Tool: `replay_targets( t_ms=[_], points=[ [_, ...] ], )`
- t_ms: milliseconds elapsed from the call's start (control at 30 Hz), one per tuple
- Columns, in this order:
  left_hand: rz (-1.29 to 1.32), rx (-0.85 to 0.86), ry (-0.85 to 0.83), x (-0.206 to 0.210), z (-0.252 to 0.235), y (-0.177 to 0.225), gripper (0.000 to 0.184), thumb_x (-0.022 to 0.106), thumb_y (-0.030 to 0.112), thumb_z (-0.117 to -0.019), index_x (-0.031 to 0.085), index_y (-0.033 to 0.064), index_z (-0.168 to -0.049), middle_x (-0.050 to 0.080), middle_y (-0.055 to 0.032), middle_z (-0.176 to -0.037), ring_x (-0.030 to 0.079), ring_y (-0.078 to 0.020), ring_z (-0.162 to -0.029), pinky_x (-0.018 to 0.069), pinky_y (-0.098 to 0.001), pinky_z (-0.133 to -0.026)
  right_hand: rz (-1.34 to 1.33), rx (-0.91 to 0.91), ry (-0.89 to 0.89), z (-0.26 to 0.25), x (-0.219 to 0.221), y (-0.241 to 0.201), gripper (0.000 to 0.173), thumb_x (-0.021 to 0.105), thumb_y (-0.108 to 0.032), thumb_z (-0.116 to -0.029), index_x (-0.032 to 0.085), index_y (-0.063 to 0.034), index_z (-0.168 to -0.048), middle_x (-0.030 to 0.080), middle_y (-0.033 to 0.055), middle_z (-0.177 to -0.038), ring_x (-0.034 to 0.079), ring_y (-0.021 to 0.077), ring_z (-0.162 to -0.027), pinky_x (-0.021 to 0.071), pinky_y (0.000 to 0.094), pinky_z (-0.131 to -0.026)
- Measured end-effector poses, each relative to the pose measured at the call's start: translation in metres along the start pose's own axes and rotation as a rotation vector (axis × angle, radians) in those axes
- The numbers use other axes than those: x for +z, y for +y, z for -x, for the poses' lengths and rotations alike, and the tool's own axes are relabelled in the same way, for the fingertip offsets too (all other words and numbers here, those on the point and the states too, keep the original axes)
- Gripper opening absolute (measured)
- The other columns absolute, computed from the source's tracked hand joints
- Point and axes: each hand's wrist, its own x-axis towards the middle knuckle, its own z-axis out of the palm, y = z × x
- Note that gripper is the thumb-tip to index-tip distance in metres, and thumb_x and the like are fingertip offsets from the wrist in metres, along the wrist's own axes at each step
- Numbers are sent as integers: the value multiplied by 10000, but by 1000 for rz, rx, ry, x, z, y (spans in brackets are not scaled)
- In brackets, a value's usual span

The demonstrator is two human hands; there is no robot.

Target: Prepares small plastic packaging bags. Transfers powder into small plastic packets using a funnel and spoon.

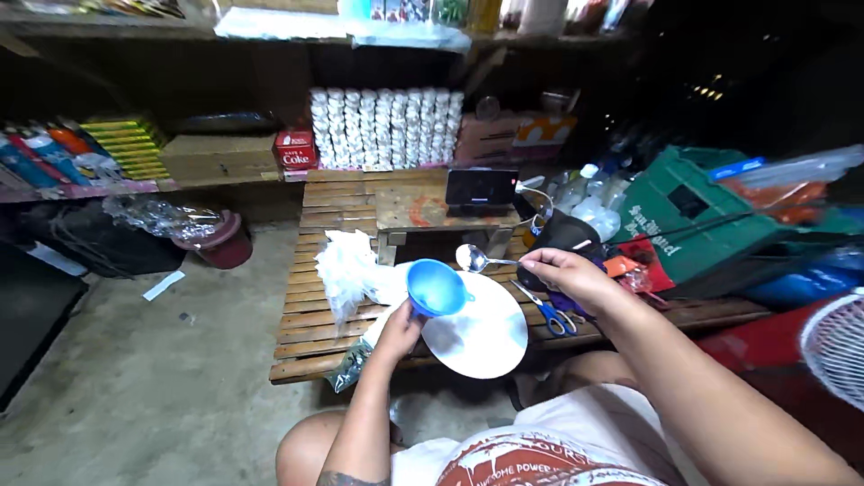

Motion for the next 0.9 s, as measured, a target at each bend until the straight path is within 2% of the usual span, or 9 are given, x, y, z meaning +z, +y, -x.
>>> replay_targets(
  t_ms=[100, 133, 267, 333, 433, 633, 767, 833, 900],
  points=[
    [56, 2, 9, 3, 2, 4, 425, 590, 123, -1002, 529, -114, -1349, 682, -186, -1224, 668, -143, -1142, 525, -326, -1042, 110, -155, 9, 4, 20, -7, 178, 617, -159, -1027, 707, -33, -1116, 677, 91, -1082, 633, 150, -952, 529, 376, -869],
    [75, 1, 18, 3, 2, 6, 427, 593, 117, -999, 526, -121, -1347, 678, -187, -1227, 666, -132, -1141, 525, -315, -1039, 176, -250, 25, 5, 27, -5, 191, 618, -175, -1023, 721, -41, -1112, 675, 107, -1100, 641, 178, -989, 537, 395, -888],
    [157, 0, 69, 7, 7, 12, 412, 609, 58, -979, 518, -145, -1326, 678, -169, -1220, 660, -73, -1126, 525, -253, -1024, 382, -627, 211, 9, 53, 8, 241, 589, -245, -1021, 755, -79, -1072, 661, 79, -952, 635, 176, -903, 551, 365, -816],
    [189, 9, 89, 7, 8, 14, 428, 606, 29, -964, 494, -177, -1322, 668, -184, -1219, 655, -60, -1120, 522, -235, -1017, 340, -707, 279, 11, 59, 9, 234, 590, -236, -1016, 756, -78, -1066, 645, 68, -938, 611, 141, -882, 533, 311, -798],
    [209, 24, 106, 8, 11, 9, 414, 602, 22, -949, 508, -189, -1293, 667, -188, -1199, 650, -47, -1102, 521, -229, -1005, 263, -734, 327, 15, 64, 8, 209, 610, -198, -1010, 744, -55, -1082, 612, 70, -962, 592, 103, -881, 523, 240, -801],
    [403, -25, 203, 19, 19, 4, 464, 657, 6, -891, 482, -148, -1291, 668, -53, -1121, 633, 44, -1027, 534, -186, -945, 12, -622, 274, 17, 72, 11, 188, 598, -181, -1025, 712, -60, -1113, 619, 36, -1042, 599, 71, -978, 526, 225, -862],
    [251, -61, 174, 18, 18, 7, 409, 653, 2, -919, 530, -167, -1270, 673, -131, -1133, 628, 25, -1034, 517, -178, -953, -21, -553, 190, 13, 86, 25, 181, 593, -155, -1013, 721, -53, -1091, 639, 45, -1037, 612, 90, -974, 536, 258, -861],
    [225, -68, 140, 16, 14, 5, 323, 613, 11, -945, 582, -139, -1229, 684, -123, -1124, 635, 0, -1042, 520, -207, -963, -83, -493, 176, 14, 90, 29, 188, 586, -159, -1025, 709, -48, -1115, 637, 50, -1065, 611, 93, -985, 535, 264, -866],
    [206, -73, 76, 11, 10, 7, 288, 563, 37, -983, 616, -99, -1231, 691, -127, -1171, 638, -56, -1113, 512, -264, -1015, -135, -441, 175, 14, 93, 32, 193, 573, -169, -1036, 687, -48, -1132, 626, 50, -1092, 603, 79, -959, 529, 254, -837]
  ],
)
